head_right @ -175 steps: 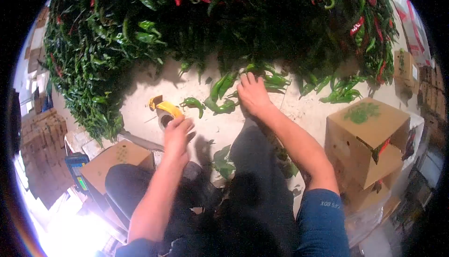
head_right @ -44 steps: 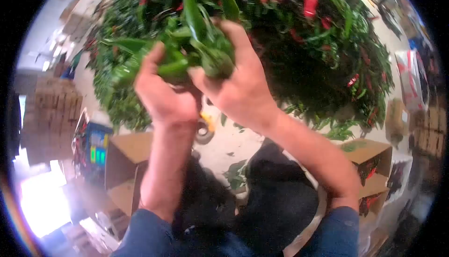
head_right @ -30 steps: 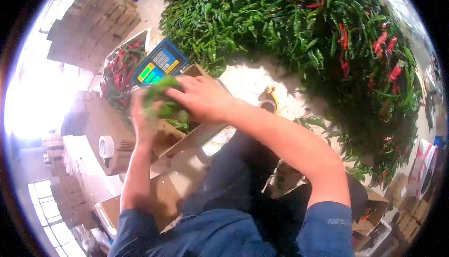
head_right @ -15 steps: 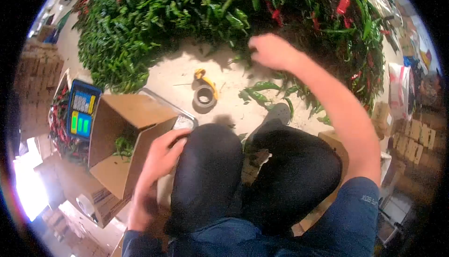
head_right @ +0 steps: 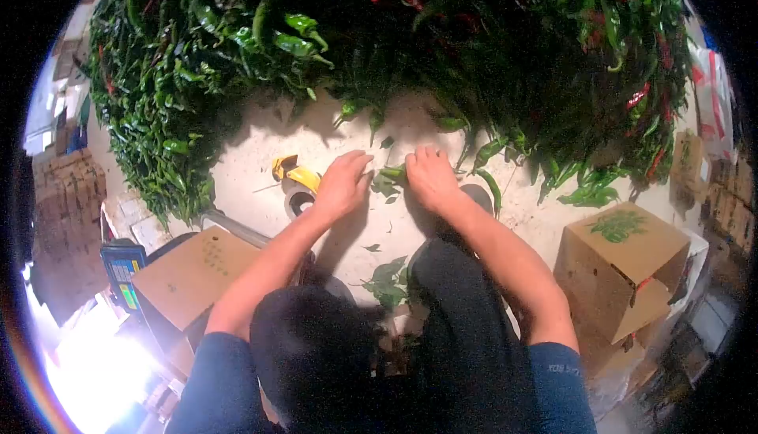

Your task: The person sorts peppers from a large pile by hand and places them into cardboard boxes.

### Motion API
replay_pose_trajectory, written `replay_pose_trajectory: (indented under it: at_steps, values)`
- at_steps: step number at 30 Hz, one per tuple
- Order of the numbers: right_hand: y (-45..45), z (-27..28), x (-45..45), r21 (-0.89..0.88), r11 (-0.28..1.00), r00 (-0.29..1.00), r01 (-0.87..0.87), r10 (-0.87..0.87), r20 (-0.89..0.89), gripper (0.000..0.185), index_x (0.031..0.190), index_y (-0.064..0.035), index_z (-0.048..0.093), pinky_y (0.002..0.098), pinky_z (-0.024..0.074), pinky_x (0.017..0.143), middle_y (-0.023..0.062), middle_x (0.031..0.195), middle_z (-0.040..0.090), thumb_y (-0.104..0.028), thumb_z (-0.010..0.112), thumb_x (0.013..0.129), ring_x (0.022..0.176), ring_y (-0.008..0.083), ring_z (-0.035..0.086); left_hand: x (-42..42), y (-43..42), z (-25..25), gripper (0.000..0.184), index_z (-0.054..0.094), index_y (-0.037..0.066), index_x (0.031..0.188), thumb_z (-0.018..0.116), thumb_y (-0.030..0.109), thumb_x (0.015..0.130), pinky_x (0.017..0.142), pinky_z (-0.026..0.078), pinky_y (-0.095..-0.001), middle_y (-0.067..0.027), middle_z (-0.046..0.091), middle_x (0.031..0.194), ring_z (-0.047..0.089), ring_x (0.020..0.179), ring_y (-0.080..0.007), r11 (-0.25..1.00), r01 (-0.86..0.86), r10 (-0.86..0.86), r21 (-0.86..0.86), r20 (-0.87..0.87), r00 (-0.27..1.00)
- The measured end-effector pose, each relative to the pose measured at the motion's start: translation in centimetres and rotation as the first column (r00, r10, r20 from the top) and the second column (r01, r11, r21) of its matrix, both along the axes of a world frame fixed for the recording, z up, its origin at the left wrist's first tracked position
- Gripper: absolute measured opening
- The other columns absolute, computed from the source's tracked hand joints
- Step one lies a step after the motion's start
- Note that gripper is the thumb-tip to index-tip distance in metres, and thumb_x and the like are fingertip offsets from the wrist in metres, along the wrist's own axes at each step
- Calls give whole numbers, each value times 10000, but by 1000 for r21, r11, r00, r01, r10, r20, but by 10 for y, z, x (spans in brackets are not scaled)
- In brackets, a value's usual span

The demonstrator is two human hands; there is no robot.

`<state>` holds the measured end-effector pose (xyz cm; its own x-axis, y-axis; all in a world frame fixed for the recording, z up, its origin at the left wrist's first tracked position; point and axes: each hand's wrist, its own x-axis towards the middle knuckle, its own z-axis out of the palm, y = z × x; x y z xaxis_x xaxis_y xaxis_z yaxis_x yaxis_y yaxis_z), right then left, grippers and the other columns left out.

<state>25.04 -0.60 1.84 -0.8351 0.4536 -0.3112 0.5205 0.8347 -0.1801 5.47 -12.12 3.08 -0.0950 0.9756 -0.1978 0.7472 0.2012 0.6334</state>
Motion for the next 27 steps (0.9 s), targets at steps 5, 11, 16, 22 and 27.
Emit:
replay_pose_trajectory:
  at_steps: [5, 11, 16, 22, 27]
  values:
    - [7, 11, 33, -275, 941, 955, 197, -247, -163, 273, 1005, -26, 605, 451, 503, 788, 182, 926, 610, -74, 668, 744, 864, 364, 608, 12, 44, -20, 485, 526, 10, 1323, 639, 159, 876, 1067, 408, -459, -215, 513, 1368, 487, 1277, -386, 969, 221, -211, 113, -94, 973]
    - [-4, 41, 108, -460, 726, 559, 511, -687, -464, 360, 1057, -68, 635, 379, 545, 762, 162, 1014, 675, -45, 740, 714, 839, 301, 672, 49, 13, -25, 680, 379, -36, 1440, 622, 272, 885, 1171, 268, -480, -246, 368, 1501, 311, 1417, -416, 921, 381, -388, -78, -104, 916]
    - [22, 53, 182, -651, 160, 65, 742, -984, -168, 237, 995, 10, 615, 283, 499, 671, 36, 845, 668, -78, 713, 798, 736, 106, 591, 74, -86, -11, 432, 563, 117, 1290, 623, 252, 884, 844, 522, -466, -191, 632, 1128, 630, 975, -374, 419, 860, -690, -292, 513, 511]
    - [1, 8, 194, -356, 596, 568, 720, -800, -191, 349, 1052, -65, 601, 451, 513, 818, 177, 1001, 642, -48, 710, 721, 962, 394, 621, 76, 17, 19, 136, 584, 25, 885, 576, 159, 861, 729, 510, -492, -199, 598, 826, 602, 781, -402, 851, 519, -496, -80, 202, 844]
    - [6, -22, 166, -281, 694, 679, 663, -716, -164, 336, 1000, -50, 575, 493, 490, 814, 188, 996, 615, -57, 725, 699, 982, 416, 582, 87, 71, 8, 496, 520, 24, 1296, 605, 145, 822, 1039, 395, -441, -152, 505, 1347, 475, 1263, -328, 619, 784, -777, -43, -181, 604]
